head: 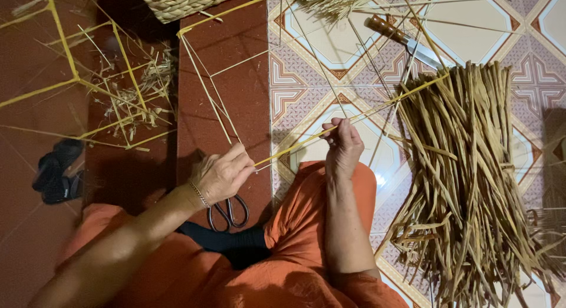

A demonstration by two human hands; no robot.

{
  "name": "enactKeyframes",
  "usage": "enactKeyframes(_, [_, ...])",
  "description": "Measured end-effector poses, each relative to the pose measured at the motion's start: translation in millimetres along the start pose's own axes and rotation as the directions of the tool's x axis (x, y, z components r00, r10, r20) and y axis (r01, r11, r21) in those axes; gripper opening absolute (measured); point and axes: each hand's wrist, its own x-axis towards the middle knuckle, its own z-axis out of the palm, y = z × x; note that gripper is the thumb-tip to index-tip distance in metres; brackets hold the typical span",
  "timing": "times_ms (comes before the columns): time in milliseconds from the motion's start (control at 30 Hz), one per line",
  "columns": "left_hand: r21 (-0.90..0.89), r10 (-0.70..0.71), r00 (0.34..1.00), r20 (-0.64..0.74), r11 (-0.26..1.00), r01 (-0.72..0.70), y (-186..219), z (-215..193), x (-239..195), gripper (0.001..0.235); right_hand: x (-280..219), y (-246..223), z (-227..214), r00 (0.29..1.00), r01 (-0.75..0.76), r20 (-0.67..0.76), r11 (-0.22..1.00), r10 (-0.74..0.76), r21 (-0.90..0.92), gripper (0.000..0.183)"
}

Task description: The person sits on the floor and weaves thin dried palm strips into a rectangular basket frame. They repeatedly thread strips through the frame, pull them taut, and trim excess with scissors. A roll of yellow tape is used to secure the frame corners.

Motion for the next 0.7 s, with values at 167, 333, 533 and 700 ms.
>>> enactKeyframes(167, [-0.015,0.005,0.998,0.070,1.000,-0.004,1.1,7.5,-10.5,0.013,-9.2,-4.4,4.9,0.986,0.166,0.040,0.976,-0.161,-0.139,0.031])
enactKeyframes(333, [0.045,-0.018,0.997,0.076,0.999,0.015,15.1,-2.1,-30.5,0.018,-28.6,-6.8,16.8,0.951,0.308,0.101,0.915,-0.291,-0.262,0.037])
enactKeyframes(533, [0.011,-0.083,0.994,0.073,0.997,0.083,21.2,-16.5,-44.1,0.017,-48.2,-11.0,32.5,0.945,0.326,0.163,0.875,-0.285,-0.357,0.038])
enactKeyframes(700, [0.066,-0.083,0.993,0.079,0.995,0.078,29.7,-14.3,-47.3,0.017,-33.8,-0.3,36.3,0.971,0.216,0.147,0.954,-0.188,-0.206,0.037])
